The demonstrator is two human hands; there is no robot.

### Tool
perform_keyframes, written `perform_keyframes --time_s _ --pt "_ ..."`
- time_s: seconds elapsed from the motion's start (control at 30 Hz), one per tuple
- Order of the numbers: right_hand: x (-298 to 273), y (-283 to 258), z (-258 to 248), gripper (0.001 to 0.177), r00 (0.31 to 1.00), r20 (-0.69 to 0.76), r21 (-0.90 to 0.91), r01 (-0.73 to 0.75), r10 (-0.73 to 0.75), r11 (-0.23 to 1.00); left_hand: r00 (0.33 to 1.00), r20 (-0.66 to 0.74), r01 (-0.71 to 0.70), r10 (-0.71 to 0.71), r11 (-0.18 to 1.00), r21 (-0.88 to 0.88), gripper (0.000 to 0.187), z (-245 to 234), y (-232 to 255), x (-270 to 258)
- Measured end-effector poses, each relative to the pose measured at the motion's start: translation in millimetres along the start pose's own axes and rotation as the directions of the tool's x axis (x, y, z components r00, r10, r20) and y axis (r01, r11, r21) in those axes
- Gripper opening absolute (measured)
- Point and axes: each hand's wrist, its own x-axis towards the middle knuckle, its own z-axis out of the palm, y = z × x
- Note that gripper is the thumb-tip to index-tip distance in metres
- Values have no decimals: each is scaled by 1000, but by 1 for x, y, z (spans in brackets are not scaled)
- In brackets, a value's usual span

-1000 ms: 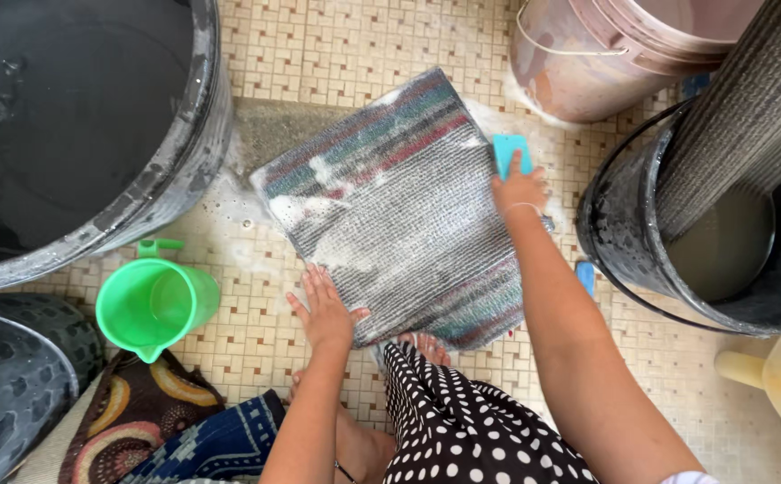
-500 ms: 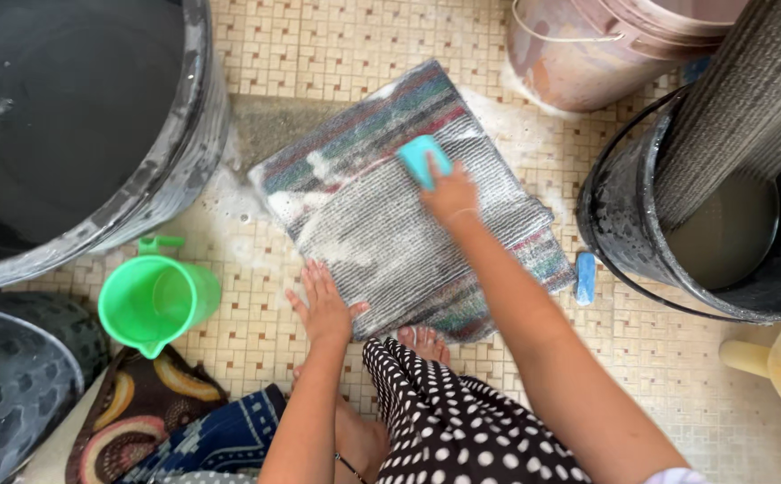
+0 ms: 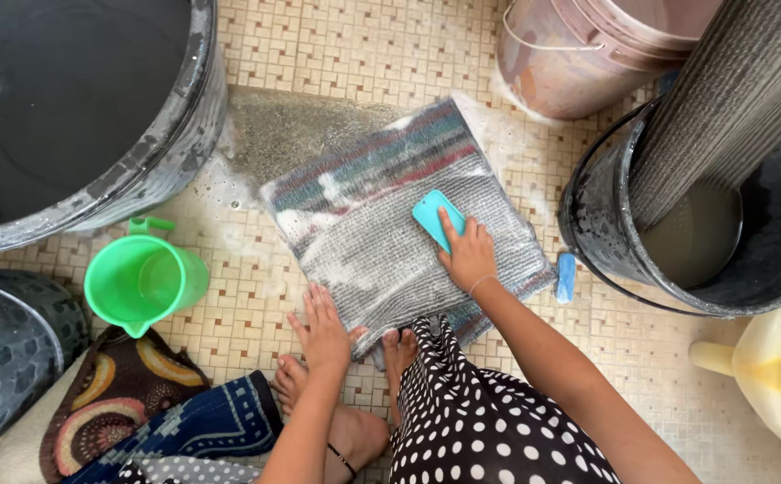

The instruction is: The person scrubs a mat with a brush and soapy water while sitting on the floor, pours water from a cup to rinse it, and flips the mat to clean both sides.

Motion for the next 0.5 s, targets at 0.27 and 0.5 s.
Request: perform_keyframes --time_s 0.27,0.5 --pt "-6 2 3 88 999 -36 -20 31 -32 999 999 14 -41 40 991 129 111 -15 9 -15" --pt "2 -1 -6 81 999 10 58 -31 30 998 994 -87 -74 70 996 -41 104 -28 -14 33"
